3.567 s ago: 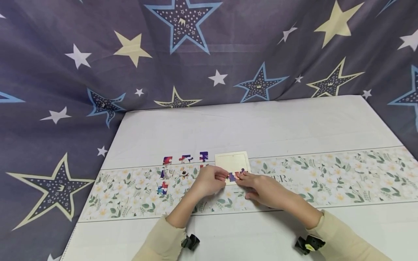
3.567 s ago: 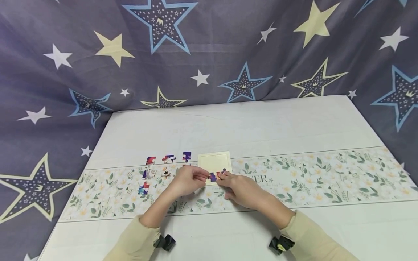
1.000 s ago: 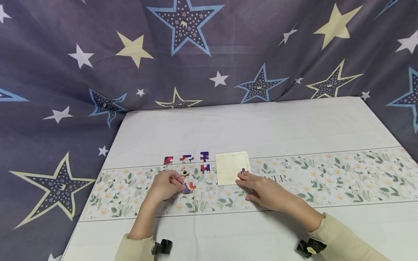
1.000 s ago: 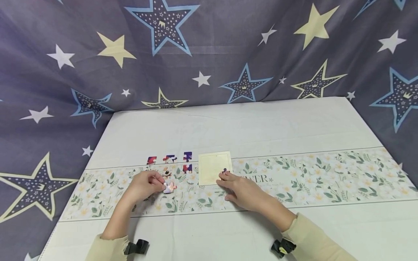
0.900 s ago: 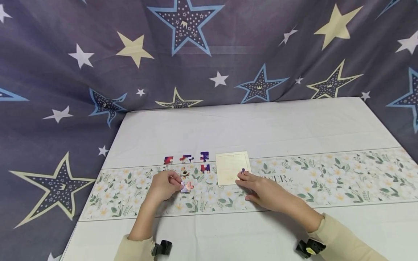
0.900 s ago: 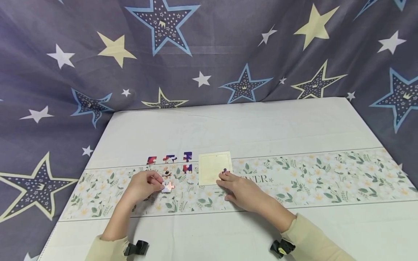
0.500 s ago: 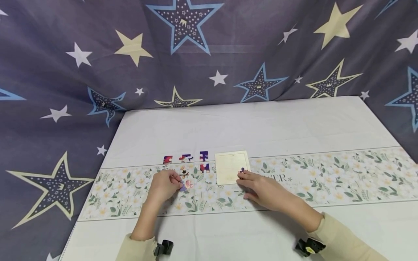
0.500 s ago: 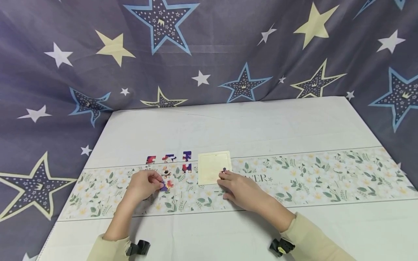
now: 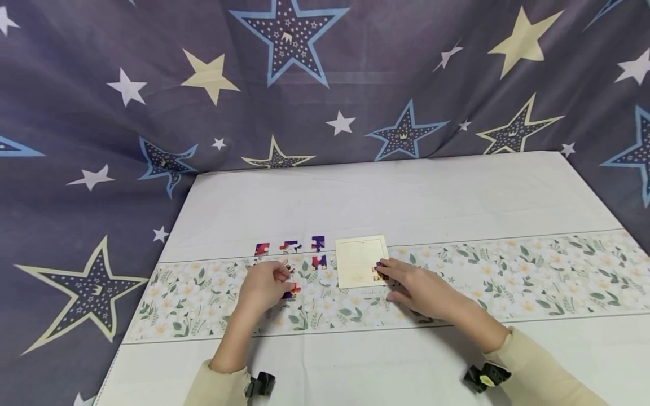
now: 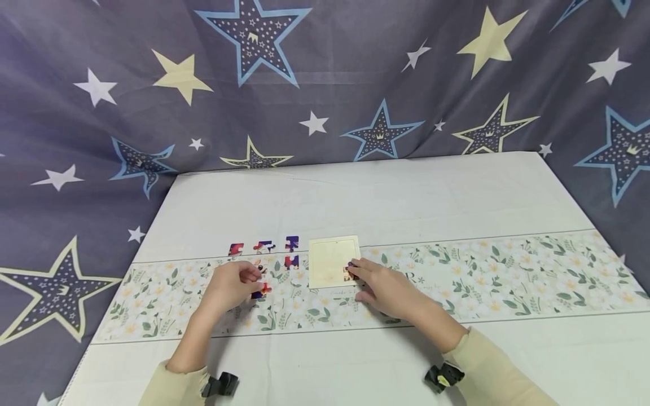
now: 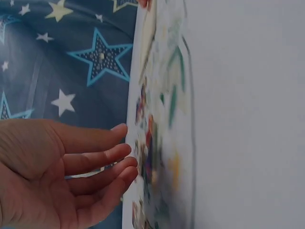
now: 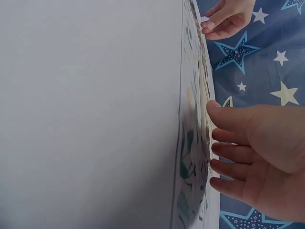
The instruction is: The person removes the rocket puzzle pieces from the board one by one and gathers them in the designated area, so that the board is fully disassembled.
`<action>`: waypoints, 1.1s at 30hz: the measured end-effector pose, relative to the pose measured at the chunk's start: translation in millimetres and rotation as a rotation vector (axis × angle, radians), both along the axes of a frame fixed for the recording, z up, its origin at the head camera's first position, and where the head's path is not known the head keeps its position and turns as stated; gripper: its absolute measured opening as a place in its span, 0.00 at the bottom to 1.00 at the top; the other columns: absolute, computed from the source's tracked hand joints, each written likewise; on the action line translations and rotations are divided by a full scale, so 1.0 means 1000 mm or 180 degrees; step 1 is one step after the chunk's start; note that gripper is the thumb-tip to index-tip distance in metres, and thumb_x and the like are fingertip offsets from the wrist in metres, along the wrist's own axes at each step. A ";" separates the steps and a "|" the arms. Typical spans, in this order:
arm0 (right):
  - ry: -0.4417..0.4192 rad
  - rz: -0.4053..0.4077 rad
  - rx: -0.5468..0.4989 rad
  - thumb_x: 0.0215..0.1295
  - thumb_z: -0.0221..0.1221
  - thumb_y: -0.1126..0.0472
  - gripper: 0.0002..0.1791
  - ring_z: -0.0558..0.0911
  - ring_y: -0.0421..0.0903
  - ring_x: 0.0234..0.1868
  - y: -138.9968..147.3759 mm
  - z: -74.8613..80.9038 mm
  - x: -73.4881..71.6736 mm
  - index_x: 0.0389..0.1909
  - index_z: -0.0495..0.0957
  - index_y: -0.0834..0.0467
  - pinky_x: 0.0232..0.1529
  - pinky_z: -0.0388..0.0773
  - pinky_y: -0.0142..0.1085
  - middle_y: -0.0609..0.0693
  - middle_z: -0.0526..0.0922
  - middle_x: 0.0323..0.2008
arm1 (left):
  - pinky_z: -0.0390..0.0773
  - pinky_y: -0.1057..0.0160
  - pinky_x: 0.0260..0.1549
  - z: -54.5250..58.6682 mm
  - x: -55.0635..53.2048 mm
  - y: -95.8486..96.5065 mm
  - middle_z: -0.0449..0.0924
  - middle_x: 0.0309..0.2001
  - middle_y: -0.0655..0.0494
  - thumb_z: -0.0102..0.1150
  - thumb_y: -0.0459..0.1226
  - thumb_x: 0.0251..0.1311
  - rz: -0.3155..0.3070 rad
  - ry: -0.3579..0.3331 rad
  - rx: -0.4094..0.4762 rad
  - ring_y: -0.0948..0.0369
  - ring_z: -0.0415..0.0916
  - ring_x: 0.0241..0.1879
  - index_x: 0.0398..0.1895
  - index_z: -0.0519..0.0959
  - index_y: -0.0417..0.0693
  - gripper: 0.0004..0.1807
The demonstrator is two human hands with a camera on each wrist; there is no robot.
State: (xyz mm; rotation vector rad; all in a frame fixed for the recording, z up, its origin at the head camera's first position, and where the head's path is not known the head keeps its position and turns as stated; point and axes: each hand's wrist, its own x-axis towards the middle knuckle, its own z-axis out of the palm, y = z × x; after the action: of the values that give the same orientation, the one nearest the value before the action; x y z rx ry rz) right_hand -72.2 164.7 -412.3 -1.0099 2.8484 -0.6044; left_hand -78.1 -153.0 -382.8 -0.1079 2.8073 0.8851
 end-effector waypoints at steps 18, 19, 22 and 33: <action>0.0030 -0.0115 0.0095 0.61 0.64 0.56 0.28 0.75 0.59 0.62 0.001 -0.001 -0.019 0.61 0.73 0.64 0.55 0.77 0.49 0.63 0.72 0.64 | 0.76 0.66 0.39 -0.007 -0.013 0.081 0.82 0.38 0.51 0.68 0.36 0.53 -0.1218 -0.0344 0.0725 0.62 0.76 0.36 0.45 0.81 0.41 0.16; 0.0038 -0.0114 0.0103 0.61 0.64 0.56 0.28 0.76 0.59 0.62 0.001 -0.001 -0.020 0.60 0.73 0.64 0.54 0.78 0.48 0.63 0.72 0.64 | 0.76 0.66 0.40 -0.008 -0.013 0.085 0.83 0.38 0.50 0.68 0.36 0.53 -0.1231 -0.0344 0.0725 0.62 0.76 0.37 0.46 0.81 0.41 0.16; 0.0074 -0.0119 0.0108 0.61 0.64 0.57 0.27 0.78 0.58 0.58 0.000 -0.002 -0.021 0.59 0.74 0.64 0.51 0.79 0.47 0.62 0.73 0.63 | 0.77 0.65 0.43 -0.011 -0.017 0.094 0.83 0.41 0.50 0.68 0.36 0.53 -0.1257 -0.0347 0.0735 0.61 0.77 0.39 0.48 0.81 0.41 0.18; 0.0149 -0.0167 0.0046 0.59 0.66 0.58 0.26 0.78 0.58 0.59 -0.002 -0.003 -0.021 0.57 0.76 0.65 0.53 0.79 0.47 0.62 0.76 0.61 | 0.74 0.69 0.40 -0.017 -0.022 0.113 0.80 0.40 0.49 0.70 0.34 0.51 -0.1429 -0.0129 0.0573 0.60 0.74 0.39 0.54 0.79 0.37 0.25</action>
State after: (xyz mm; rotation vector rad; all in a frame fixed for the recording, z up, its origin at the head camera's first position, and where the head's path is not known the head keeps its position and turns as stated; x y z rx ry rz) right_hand -92.8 163.1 -415.4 -0.9626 2.9239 -0.5709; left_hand -99.9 -40.1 -399.8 0.5023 2.5386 0.9936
